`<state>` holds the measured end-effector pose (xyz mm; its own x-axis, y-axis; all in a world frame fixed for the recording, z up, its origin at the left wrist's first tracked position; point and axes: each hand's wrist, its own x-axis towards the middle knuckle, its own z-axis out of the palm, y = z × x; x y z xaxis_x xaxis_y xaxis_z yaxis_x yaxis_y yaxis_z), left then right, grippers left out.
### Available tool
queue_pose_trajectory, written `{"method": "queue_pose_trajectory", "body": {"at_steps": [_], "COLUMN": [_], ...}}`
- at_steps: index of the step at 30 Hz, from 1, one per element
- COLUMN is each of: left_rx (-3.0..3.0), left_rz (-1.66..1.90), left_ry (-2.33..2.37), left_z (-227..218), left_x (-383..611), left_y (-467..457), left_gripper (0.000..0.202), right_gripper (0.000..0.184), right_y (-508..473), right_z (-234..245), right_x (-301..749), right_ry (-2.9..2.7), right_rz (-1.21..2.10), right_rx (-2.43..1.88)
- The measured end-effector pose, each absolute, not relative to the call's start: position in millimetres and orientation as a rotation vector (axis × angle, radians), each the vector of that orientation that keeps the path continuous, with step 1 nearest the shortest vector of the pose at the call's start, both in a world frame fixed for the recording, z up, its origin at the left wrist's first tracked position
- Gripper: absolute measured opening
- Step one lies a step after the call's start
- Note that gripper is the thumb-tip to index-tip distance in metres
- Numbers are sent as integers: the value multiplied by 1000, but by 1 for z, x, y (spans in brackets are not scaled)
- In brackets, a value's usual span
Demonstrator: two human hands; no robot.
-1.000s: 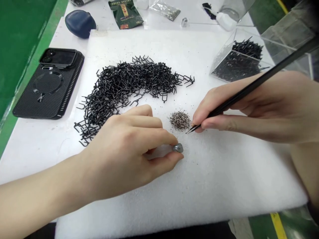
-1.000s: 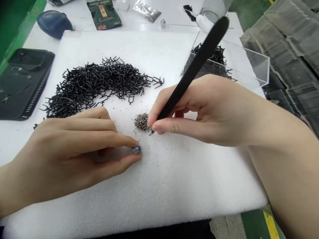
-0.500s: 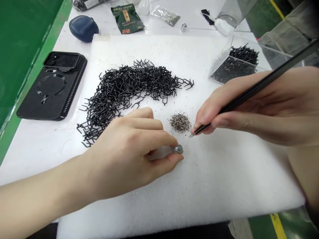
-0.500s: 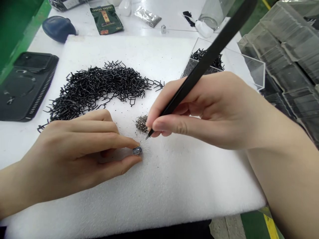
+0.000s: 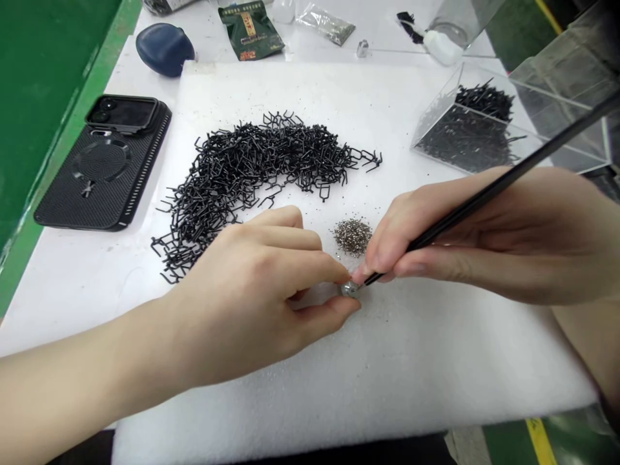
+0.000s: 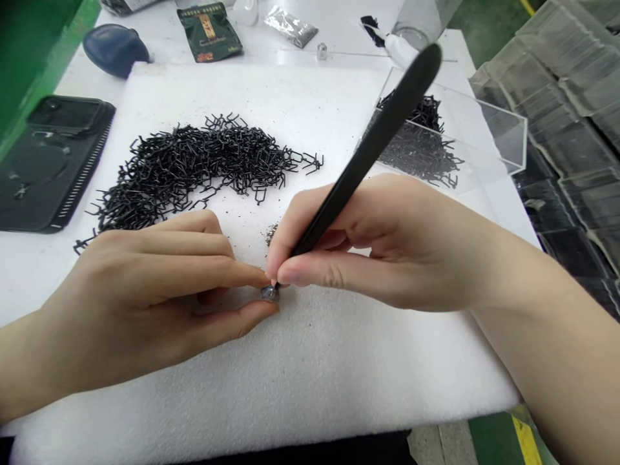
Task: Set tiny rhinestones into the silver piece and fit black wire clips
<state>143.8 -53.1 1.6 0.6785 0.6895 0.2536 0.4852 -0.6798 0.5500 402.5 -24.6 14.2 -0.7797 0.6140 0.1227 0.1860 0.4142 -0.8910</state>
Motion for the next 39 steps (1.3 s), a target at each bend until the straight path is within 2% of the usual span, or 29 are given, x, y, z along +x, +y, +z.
{"method": "queue_pose_trajectory", "body": {"at_steps": [4, 10, 15, 39], "left_rx": [2461, 2448, 2414, 2392], "left_rz": [621, 626, 660, 681], "left_ry": [935, 900, 828, 817], "left_z": [2, 1, -1, -3], "left_x": [150, 143, 136, 137], "left_y": [-50, -54, -57, -56], "left_gripper": [17, 10, 12, 13], "right_gripper": [3, 2, 5, 4], "right_y": [-24, -24, -24, -23], "right_z": [14, 12, 11, 12], "right_x": [401, 400, 400, 403], "right_ry": [-2208, -2210, -2223, -2204], "right_rz": [1334, 1304, 1243, 1344], "right_rx": [-688, -684, -700, -693]}}
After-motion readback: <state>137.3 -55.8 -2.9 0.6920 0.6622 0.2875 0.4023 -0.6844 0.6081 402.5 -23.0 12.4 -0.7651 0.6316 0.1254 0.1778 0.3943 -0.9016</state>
